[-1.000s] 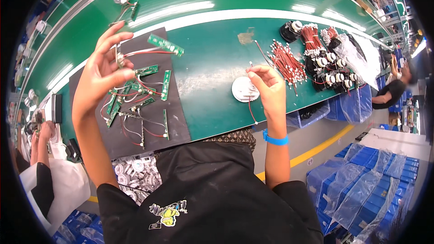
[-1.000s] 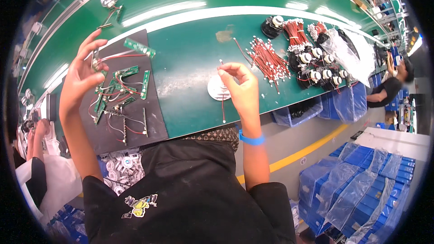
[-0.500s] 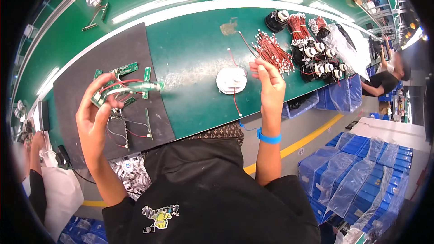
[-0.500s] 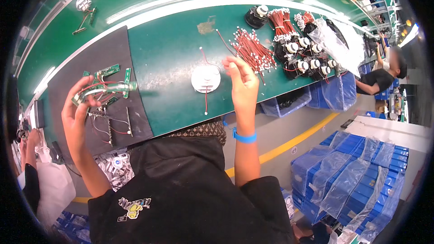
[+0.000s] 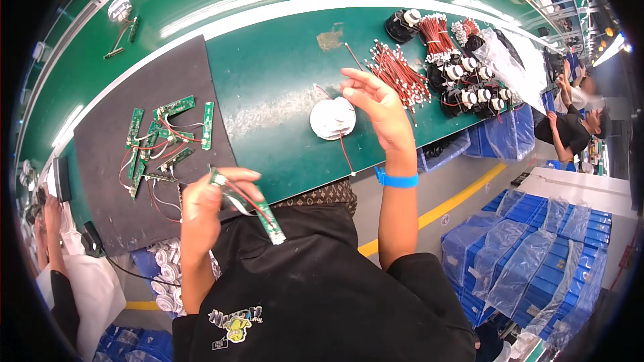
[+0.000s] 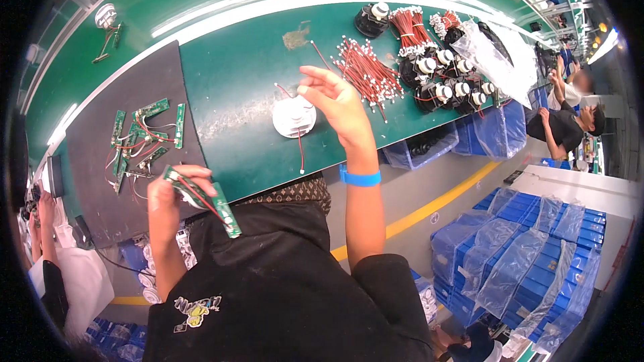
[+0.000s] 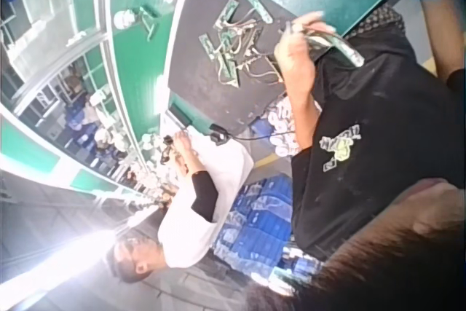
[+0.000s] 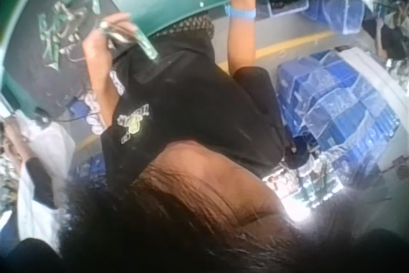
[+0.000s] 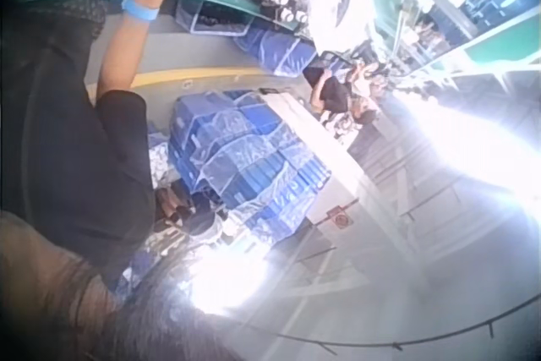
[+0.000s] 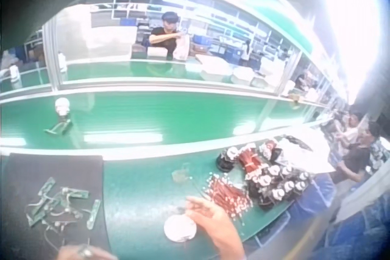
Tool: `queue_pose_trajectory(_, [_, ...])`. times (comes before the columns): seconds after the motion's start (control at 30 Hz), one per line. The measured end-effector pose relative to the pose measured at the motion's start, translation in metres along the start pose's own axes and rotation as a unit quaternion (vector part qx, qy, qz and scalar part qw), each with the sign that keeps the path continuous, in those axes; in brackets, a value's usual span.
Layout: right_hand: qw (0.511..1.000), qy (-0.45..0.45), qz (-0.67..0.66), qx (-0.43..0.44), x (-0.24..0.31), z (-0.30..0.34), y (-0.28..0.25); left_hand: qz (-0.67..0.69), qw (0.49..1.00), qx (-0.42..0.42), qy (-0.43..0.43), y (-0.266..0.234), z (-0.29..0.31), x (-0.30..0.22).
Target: Connecting circuit boards and wires to a plastic component base on a factory assembly line.
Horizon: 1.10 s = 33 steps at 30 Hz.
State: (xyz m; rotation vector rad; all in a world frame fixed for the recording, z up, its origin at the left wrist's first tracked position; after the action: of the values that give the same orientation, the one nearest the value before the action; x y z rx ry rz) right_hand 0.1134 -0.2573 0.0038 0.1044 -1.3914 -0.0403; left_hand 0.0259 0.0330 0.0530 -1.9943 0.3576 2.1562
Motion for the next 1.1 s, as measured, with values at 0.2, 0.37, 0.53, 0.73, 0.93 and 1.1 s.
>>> queue_pose_trajectory(0.2, [0.940, 0.104, 0.286, 0.157, 0.028, -0.040, 0.011, 0.015, 0.997, 0.075, -0.012, 0.016, -0.006, 0.010])
queue_pose_trajectory(0.37, [0.912, 0.108, 0.330, 0.218, 0.019, -0.064, 0.013, 0.020, 0.997, 0.064, 0.025, 0.020, -0.004, 0.012])
queue_pose_trajectory(0.53, [0.995, 0.071, 0.073, 0.024, 0.024, -0.039, -0.004, 0.065, 0.997, 0.027, -0.011, 0.015, 0.007, 0.019])
queue_pose_trajectory(0.73, [0.988, -0.089, -0.035, -0.118, 0.041, 0.025, -0.003, 0.152, 0.986, -0.037, -0.062, 0.011, 0.003, 0.027])
queue_pose_trajectory(0.93, [0.981, -0.167, -0.087, -0.042, 0.046, 0.053, 0.023, 0.167, 0.983, -0.035, -0.062, 0.019, -0.009, 0.031])
queue_pose_trajectory(1.1, [0.987, -0.150, -0.022, -0.059, 0.051, 0.060, 0.037, 0.225, 0.969, -0.026, -0.098, 0.028, -0.016, 0.027])
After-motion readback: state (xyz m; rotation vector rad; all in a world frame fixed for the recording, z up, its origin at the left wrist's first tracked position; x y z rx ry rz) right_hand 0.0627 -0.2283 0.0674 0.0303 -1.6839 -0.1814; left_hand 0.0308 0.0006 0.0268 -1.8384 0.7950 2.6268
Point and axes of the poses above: each hand's wrist, its own z-axis away from the middle knuckle, its own y-axis out of the palm, x = y × z, the point moved 2 cm from there along -z, towards the middle knuckle, and after that the axes turned 1 degree about y, right-handed, at the moved point
